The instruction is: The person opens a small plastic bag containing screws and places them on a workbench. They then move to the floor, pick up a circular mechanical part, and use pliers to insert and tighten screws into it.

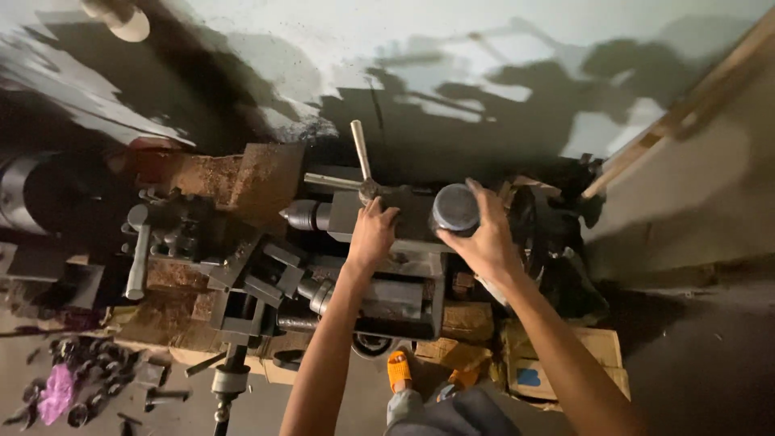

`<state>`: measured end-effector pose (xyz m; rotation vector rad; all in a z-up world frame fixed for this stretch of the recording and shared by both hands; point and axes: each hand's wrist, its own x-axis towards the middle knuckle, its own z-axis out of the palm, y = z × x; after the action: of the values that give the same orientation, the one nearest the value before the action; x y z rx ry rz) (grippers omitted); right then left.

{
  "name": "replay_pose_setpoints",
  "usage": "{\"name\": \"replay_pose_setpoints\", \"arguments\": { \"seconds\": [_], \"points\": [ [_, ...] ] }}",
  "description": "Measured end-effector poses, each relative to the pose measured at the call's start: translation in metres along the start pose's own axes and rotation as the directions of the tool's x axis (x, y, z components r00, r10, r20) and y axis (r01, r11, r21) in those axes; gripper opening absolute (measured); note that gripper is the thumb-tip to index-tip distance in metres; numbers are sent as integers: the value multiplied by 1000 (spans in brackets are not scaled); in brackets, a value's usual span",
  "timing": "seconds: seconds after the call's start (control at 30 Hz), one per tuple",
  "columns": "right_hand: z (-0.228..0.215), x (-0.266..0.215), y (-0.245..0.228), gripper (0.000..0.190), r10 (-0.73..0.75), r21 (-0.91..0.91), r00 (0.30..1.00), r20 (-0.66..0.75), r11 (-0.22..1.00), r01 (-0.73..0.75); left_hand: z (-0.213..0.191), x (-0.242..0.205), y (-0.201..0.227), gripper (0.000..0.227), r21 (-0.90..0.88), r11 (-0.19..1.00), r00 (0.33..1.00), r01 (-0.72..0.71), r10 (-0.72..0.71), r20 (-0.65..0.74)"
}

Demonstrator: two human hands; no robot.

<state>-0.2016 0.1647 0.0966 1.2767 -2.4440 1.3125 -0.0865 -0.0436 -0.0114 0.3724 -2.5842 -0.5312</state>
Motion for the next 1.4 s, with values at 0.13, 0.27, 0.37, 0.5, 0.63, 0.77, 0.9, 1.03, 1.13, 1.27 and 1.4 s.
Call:
{"name": "replay_pose_setpoints", "arguments": {
  "seconds": [0.13, 0.27, 0.37, 0.5, 0.63, 0.77, 0.9, 1.03, 1.13, 1.27, 1.4],
  "points": [
    [-18, -9, -11, 100, 70, 109, 998, -9, 992, -68, -29, -21, 35, 43, -14, 998, 998, 60, -60, -2],
    [-31, -16, -49, 98, 316, 161, 948, 23, 935, -316, -87, -49, 111, 92, -484, 851, 960, 205, -270, -69],
    [-25, -20, -79, 89, 432, 172, 900, 63, 883, -436, -67, -52, 132, 111, -387, 916, 981, 107, -161, -110],
    [-18, -33, -120, 74, 562, -78, 826, 35, 826, -559, -41, -40, 131, 92, -368, 929, 889, -52, -124, -440],
    [-1, -72, -74, 68, 54, -361, 996, -76, 929, -78, -34, -58, 117, 74, -393, 909, 924, -135, -27, -381],
    [-20, -95, -82, 87, -24, -434, 921, 388, 877, 205, -63, -96, 104, 72, -841, 540, 995, -32, 97, 24],
    [-40, -82, -130, 91, 360, -444, 629, 689, 896, -27, -69, -115, 82, 93, -793, 593, 949, 144, 144, 280],
    [-40, -58, -158, 92, 286, -323, 419, 862, 946, 18, -90, -114, 62, 70, -870, 482, 940, 105, 237, 245],
    [-42, -49, -160, 71, -264, -75, 556, 788, 856, 512, -114, -113, 44, 86, -821, 238, 687, 519, 455, 566],
    [-28, -3, -91, 82, 303, -339, 812, 499, 931, -139, -118, -112, 41, 79, -974, 181, 963, 134, 206, 171],
    [2, 14, -26, 91, 307, -702, 866, 394, 709, 68, -138, -102, 49, 80, -862, 458, 976, 218, -109, 189]
  ]
}}
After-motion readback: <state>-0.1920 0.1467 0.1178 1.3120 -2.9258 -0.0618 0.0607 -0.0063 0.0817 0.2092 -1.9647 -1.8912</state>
